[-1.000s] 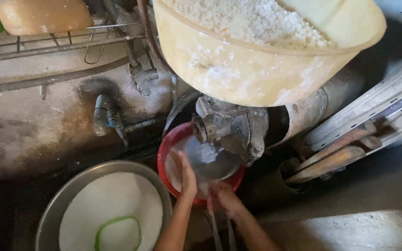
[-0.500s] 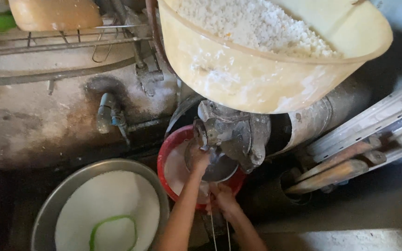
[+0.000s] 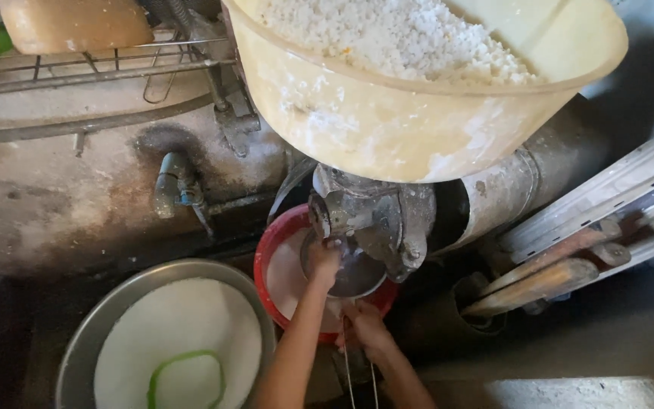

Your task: Scooping soaked rice into a mechanical grinder and then transferring the processed rice milk into a bucket using a scoop and strainer.

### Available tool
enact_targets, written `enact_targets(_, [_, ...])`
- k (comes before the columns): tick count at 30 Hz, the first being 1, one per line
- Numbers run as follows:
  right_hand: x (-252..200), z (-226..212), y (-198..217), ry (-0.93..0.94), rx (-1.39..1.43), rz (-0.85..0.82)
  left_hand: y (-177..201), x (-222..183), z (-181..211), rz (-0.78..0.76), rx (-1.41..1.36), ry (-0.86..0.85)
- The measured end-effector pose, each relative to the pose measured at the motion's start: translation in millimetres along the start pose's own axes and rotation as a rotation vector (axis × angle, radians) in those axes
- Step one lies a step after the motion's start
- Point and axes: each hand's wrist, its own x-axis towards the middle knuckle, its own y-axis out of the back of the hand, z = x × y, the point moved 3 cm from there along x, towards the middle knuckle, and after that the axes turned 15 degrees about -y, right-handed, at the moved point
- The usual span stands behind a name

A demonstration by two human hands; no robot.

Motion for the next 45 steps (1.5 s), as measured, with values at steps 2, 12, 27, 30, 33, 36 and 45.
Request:
enact_targets(2, [-5.4, -3.1, -2.2, -0.007, 0.015, 0.042, -12.0, 6.9, -2.1, 0.005, -0.131, 0.111])
enact_targets(12, [-0.6, -3.6, 2.8, -0.064, 0.043, 0.072, 18.0, -20.3, 26.2, -0.246, 0.272, 0.153])
enact_targets(27, [5.1, -0.6, -3.5, -0.011, 0.089, 0.049, -20.0, 63.8, -52.6, 0.164, -0.275, 0.207])
enact_targets(30, [0.6, -1.1, -3.4, -0.029, 0.057, 0.05, -5.3, 4.4, 16.0, -0.226, 0.019, 0.32])
enact_targets(33, [3.6, -1.9, -0.7, -0.021, 0.024, 0.067, 5.3, 21.5, -1.9, -0.393, 0.298, 0.263])
enact_targets(36, [-3.8, -5.8, -4.3, -0.05, 0.039, 0.064, 2.8, 62.1, -31.7, -0.252, 0.821, -0.226])
enact_targets(45, [0.7, 0.6, -3.8, -0.063, 0.005, 0.041, -1.2, 20.8, -3.9, -0.456, 1.024, -0.151])
